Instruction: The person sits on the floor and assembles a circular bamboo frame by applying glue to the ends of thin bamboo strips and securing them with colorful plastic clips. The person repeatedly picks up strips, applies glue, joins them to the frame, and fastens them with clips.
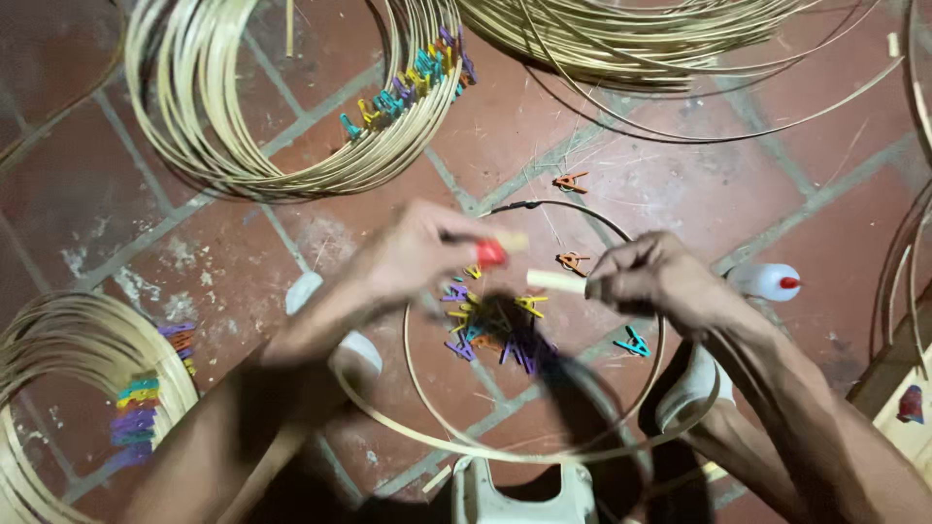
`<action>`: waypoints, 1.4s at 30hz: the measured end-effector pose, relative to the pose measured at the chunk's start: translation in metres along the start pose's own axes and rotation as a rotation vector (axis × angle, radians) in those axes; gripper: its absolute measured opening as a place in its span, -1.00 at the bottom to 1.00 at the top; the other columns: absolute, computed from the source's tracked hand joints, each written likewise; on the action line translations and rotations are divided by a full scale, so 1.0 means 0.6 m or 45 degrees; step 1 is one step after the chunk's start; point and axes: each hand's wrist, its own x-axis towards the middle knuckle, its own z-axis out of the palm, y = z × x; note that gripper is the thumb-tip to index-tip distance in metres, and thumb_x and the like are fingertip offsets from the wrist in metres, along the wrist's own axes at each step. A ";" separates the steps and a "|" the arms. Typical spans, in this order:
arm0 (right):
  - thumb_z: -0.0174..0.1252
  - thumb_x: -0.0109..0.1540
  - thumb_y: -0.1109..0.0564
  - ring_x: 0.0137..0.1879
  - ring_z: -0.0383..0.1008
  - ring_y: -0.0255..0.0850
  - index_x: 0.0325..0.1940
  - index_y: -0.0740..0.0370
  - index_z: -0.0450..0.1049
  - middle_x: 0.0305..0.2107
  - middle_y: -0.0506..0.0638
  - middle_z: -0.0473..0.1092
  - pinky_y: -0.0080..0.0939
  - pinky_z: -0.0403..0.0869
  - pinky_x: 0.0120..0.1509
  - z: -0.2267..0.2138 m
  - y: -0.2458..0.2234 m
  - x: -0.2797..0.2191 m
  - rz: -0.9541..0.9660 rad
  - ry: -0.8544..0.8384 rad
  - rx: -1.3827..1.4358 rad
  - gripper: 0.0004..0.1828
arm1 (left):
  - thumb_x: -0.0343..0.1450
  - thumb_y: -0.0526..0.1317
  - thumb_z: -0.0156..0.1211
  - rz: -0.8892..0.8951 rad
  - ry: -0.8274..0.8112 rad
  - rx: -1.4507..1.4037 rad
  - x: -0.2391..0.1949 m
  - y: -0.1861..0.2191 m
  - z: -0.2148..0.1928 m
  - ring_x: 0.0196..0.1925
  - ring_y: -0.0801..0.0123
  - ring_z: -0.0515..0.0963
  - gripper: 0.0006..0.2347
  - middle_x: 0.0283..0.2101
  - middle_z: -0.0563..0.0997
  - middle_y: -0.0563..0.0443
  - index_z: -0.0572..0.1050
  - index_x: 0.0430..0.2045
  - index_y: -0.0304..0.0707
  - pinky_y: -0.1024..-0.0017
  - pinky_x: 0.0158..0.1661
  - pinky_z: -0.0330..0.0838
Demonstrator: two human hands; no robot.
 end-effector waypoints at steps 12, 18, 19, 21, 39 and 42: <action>0.29 0.09 0.25 -0.59 0.19 -0.43 -0.47 0.41 0.64 -0.74 -0.16 0.34 -0.31 0.13 -0.52 0.137 -0.131 -0.262 -0.001 -0.161 -0.171 -0.87 | 0.39 -0.30 0.22 0.751 -0.025 0.640 -0.264 0.164 0.136 -0.51 -0.01 0.57 -0.84 -0.56 0.53 -0.18 0.59 -0.17 -0.24 0.14 -0.45 0.39; 0.28 0.11 0.21 -0.52 0.24 -0.44 -0.44 0.39 0.65 -0.69 -0.18 0.38 -0.30 0.21 -0.46 0.155 -0.162 -0.300 -0.117 -0.114 -0.283 -0.86 | 0.37 -0.25 0.32 0.980 0.246 0.633 -0.305 0.175 0.158 -0.55 -0.03 0.55 -0.76 -0.56 0.50 -0.21 0.56 -0.14 -0.38 0.12 -0.52 0.37; 0.26 0.11 0.21 -0.49 0.26 -0.44 -0.42 0.39 0.65 -0.66 -0.18 0.40 -0.30 0.25 -0.43 0.156 -0.167 -0.304 -0.163 -0.149 -0.314 -0.85 | 0.38 -0.27 0.29 0.978 0.245 0.662 -0.309 0.175 0.160 -0.53 -0.02 0.55 -0.76 -0.55 0.50 -0.20 0.56 -0.11 -0.36 0.13 -0.51 0.37; 0.28 0.11 0.15 -0.47 0.30 -0.43 -0.39 0.34 0.66 -0.65 -0.17 0.42 -0.28 0.32 -0.41 0.157 -0.180 -0.313 -0.216 -0.133 -0.467 -0.83 | 0.41 -0.32 0.24 0.972 0.240 0.716 -0.316 0.176 0.164 -0.50 0.01 0.56 -0.76 -0.53 0.48 -0.18 0.56 -0.04 -0.31 0.14 -0.49 0.36; 0.26 0.12 -0.01 -0.16 0.49 0.02 -0.45 0.04 0.57 -0.45 0.00 0.52 0.20 0.34 0.10 0.167 -0.261 -0.195 -0.704 -0.391 -2.138 -0.87 | 0.23 -0.19 0.45 0.908 0.546 0.490 -0.155 0.054 0.224 -0.15 0.16 0.52 -0.90 -0.35 0.69 0.02 0.67 -0.51 -0.14 0.15 -0.03 0.30; 0.29 0.00 -0.09 0.08 0.45 -0.12 -0.26 -0.05 0.62 -0.28 -0.10 0.54 0.27 0.28 0.31 0.146 -0.246 -0.211 -1.344 0.248 -2.083 -0.72 | 0.29 -0.26 0.31 0.720 0.558 0.083 -0.131 0.039 0.217 -0.29 0.32 0.68 -0.93 -0.34 0.70 0.04 0.65 -0.43 -0.16 0.31 -0.06 0.50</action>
